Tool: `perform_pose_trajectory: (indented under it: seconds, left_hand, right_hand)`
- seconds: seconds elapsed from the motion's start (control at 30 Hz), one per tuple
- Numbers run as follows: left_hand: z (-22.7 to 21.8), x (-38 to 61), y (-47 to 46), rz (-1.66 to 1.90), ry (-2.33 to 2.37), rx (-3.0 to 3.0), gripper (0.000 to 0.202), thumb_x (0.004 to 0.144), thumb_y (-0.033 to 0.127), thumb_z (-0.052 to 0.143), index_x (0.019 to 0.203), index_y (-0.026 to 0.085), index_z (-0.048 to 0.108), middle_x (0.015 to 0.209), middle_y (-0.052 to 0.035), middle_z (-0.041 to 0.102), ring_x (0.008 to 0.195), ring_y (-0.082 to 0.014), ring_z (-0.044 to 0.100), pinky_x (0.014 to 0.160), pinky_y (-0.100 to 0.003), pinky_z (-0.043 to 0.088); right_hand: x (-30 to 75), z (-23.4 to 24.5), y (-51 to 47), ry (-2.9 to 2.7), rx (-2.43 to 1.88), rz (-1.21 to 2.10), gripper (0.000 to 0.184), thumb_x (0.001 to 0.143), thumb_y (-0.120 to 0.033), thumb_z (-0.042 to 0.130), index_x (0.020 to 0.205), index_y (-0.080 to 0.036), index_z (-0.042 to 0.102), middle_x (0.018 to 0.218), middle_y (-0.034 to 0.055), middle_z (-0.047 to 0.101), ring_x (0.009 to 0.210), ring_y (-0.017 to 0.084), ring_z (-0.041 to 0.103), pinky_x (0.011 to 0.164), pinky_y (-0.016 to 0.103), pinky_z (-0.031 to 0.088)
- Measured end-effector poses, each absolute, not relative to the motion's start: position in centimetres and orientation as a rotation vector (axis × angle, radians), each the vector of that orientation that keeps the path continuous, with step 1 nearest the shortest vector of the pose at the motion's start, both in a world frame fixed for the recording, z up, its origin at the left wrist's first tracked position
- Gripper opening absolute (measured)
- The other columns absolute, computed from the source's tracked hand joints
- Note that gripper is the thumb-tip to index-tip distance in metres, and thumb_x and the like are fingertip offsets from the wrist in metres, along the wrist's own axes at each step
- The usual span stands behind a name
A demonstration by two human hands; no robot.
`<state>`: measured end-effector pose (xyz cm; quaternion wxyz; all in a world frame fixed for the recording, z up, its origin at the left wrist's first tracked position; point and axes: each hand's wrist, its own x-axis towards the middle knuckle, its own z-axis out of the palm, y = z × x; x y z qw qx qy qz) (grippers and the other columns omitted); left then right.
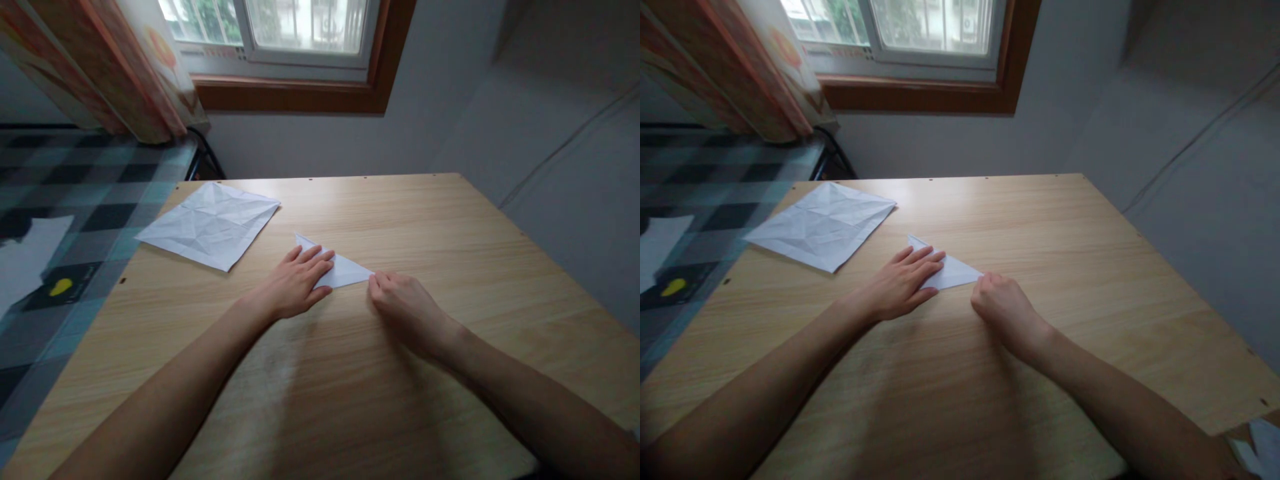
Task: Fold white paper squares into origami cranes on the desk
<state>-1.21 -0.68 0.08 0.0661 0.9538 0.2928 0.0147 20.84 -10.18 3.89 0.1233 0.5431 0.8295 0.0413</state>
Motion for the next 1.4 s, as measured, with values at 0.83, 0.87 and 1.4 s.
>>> perform_pose_trajectory:
  seconds: [0.83,0.87,1.4]
  left_hand:
    - [2.3,-0.6,-2.3,1.045,0.958,2.442,0.025,0.093,0.029,0.05,0.088,0.018,0.072,0.083,-0.0055,0.074,0.078,-0.0184,0.066,0.073,-0.03,0.048]
    - [2.8,-0.3,-2.6,1.136,1.041,2.27,0.026,0.092,0.031,0.053,0.08,0.017,0.071,0.075,-0.0034,0.071,0.07,-0.0167,0.064,0.068,-0.028,0.047]
    - [1.7,1.4,-2.8,1.096,0.974,1.08,0.043,0.065,0.053,0.082,0.074,0.013,0.07,0.067,-0.0027,0.069,0.057,-0.0133,0.062,0.055,-0.025,0.053]
  right_hand:
    - [23.2,0.6,-6.5,3.132,2.746,-0.261,0.059,0.088,-0.034,0.061,0.142,-0.021,0.042,0.121,0.0128,0.059,0.107,0.026,0.058,0.09,0.043,0.049]
    - [23.3,0.3,-6.2,3.125,2.813,-0.535,0.065,0.086,-0.041,0.063,0.143,-0.022,0.04,0.125,0.0135,0.057,0.108,0.025,0.059,0.088,0.042,0.051]
    - [20.3,2.0,-5.4,2.508,2.337,-2.322,0.038,0.068,-0.052,0.078,0.07,-0.015,0.068,0.06,0.0005,0.064,0.053,0.012,0.057,0.051,0.025,0.047]
